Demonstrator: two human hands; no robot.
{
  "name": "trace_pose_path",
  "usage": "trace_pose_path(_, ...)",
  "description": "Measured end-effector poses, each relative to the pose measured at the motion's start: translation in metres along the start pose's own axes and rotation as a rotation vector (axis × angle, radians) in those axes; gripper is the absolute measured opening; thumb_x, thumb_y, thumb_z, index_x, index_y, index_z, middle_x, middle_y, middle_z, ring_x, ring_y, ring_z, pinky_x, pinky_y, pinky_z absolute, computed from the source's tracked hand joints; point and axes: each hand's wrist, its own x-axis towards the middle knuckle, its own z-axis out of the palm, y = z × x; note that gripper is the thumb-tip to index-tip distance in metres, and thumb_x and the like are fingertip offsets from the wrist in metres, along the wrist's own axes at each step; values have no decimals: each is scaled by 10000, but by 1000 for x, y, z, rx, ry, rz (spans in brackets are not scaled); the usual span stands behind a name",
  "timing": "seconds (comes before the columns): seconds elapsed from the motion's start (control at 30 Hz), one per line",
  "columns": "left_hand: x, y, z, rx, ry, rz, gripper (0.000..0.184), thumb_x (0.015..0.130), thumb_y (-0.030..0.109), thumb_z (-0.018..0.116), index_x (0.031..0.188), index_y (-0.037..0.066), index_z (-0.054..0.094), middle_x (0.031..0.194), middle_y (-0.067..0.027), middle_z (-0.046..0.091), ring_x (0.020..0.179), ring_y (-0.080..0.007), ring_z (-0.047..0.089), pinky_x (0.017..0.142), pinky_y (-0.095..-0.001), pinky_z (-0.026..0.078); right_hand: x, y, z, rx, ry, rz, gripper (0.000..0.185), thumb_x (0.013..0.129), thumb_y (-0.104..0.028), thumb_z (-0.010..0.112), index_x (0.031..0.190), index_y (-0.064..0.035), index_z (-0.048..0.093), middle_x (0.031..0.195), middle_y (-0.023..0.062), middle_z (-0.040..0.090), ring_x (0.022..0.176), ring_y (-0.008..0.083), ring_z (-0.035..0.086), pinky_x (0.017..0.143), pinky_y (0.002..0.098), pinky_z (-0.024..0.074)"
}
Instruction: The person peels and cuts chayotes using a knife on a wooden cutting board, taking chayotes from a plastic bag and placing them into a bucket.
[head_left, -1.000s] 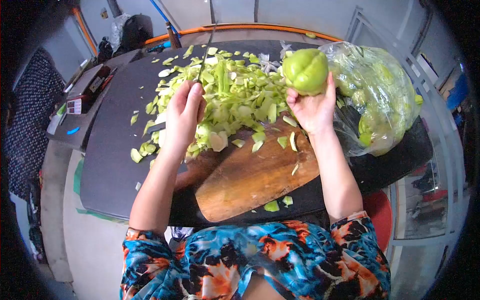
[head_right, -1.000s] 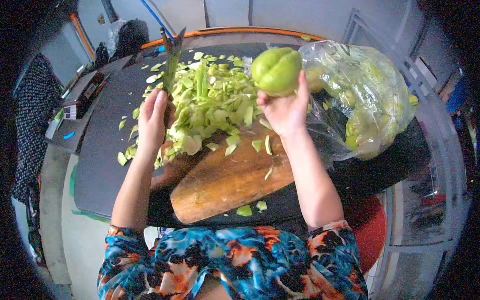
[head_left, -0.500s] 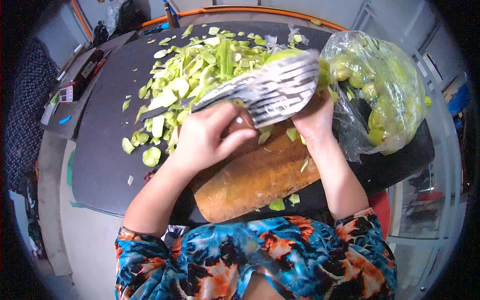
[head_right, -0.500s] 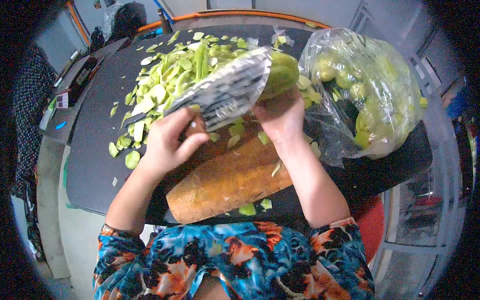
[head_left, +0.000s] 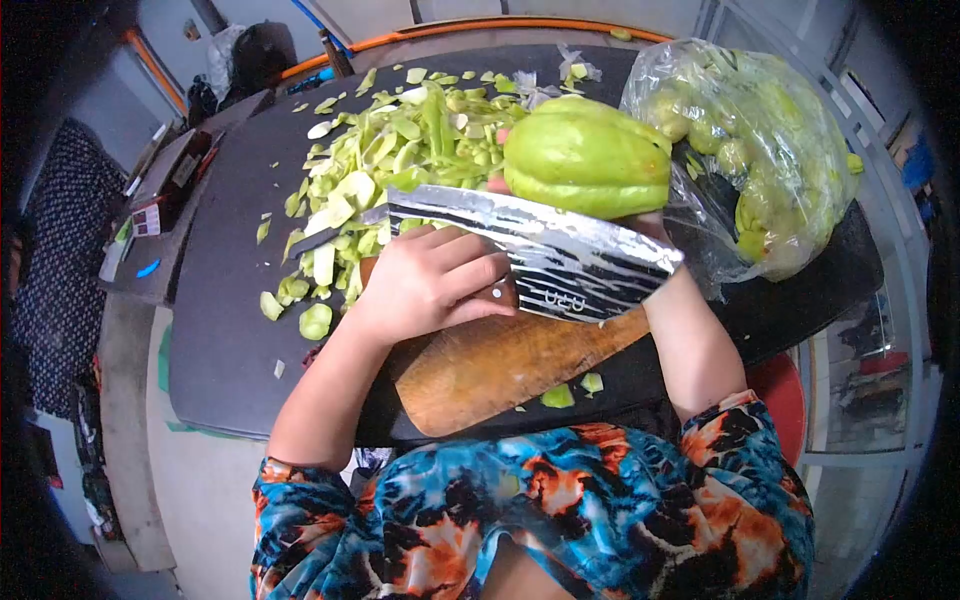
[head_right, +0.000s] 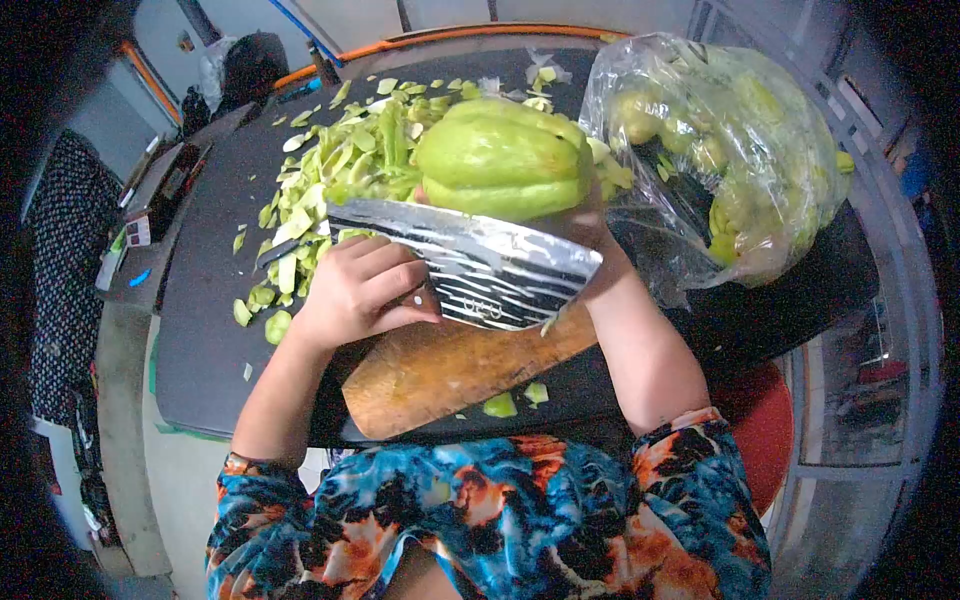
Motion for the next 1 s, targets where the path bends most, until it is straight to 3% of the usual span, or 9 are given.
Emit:
trace_pose_path(0.27, -10, -12, -14, -104, 143, -173, 398, 709, 359, 768, 877, 55, 573, 736, -68, 559, 639, -266, 587, 565, -339, 460, 1, 13, -7, -39, -293, 202, 576, 914, -385, 586, 1375, -82, 421, 1331, 87, 524, 1226, 229, 499, 1013, 438, 441)
trace_pose_path(0.3, -12, -13, -14, -157, 166, -223, 401, 713, 353, 771, 880, 47, 571, 738, -74, 561, 639, -271, 585, 565, -337, 459, 3, 17, -12, 310, -262, 334, 586, 907, -398, 599, 1378, -97, 420, 1342, 82, 514, 1242, 231, 484, 1030, 453, 423)
trace_pose_path(0.33, -12, -8, -12, -177, 223, -321, 370, 757, 297, 764, 902, 22, 563, 736, -97, 554, 636, -276, 566, 583, -328, 454, 2, 21, -14, 282, -67, 268, 631, 887, -449, 615, 1381, -110, 415, 1356, 88, 496, 1250, 254, 477, 1057, 464, 389)
trace_pose_path(0.47, -17, -7, -2, -394, 307, -624, 258, 827, 186, 704, 933, 8, 550, 742, -105, 532, 651, -216, 515, 626, -303, 442, 6, 17, 2, 112, 102, 32, 848, 777, -637, 630, 1400, -109, 402, 1429, 123, 415, 1320, 302, 399, 1104, 503, 315)
trace_pose_path(0.57, -21, -12, 4, -501, 410, -701, 261, 831, 187, 702, 932, 3, 547, 748, -89, 530, 677, -175, 510, 644, -290, 439, 9, 13, -1, 197, 85, -118, 834, 800, -637, 605, 1406, -104, 395, 1427, 131, 414, 1321, 307, 397, 1091, 495, 336)
trace_pose_path(0.73, -16, -5, 0, -366, 332, -573, 284, 812, 213, 724, 935, 9, 569, 748, -93, 550, 665, -212, 548, 637, -298, 454, 11, -2, 10, 225, 494, -105, 700, 890, -630, 471, 1275, -47, 507, 1243, 135, 574, 1098, 283, 586, 932, 419, 498)
trace_pose_path(0.83, -9, 1, -1, -233, 150, -328, 366, 764, 349, 748, 912, 49, 600, 744, -85, 584, 631, -274, 610, 562, -339, 482, 16, 11, 9, 333, 499, -106, 795, 864, -722, 397, 1313, -71, 486, 1253, 154, 545, 1159, 323, 526, 1001, 501, 420)
trace_pose_path(0.9, -2, 12, 3, -150, 70, -188, 367, 767, 389, 723, 905, 74, 598, 709, -66, 557, 597, -240, 599, 530, -339, 477, -6, 13, 0, 655, 47, 147, 875, 825, -754, 416, 1359, -61, 407, 1320, 172, 482, 1186, 351, 501, 1005, 542, 404)
trace_pose_path(1.0, 4, 32, 8, -99, -43, -149, 417, 707, 388, 755, 944, 72, 620, 723, -54, 558, 619, -237, 609, 532, -338, 471, -9, 8, 11, 605, 321, 205, 881, 805, -741, 486, 1340, -44, 422, 1295, 192, 489, 1174, 334, 516, 1016, 511, 422)
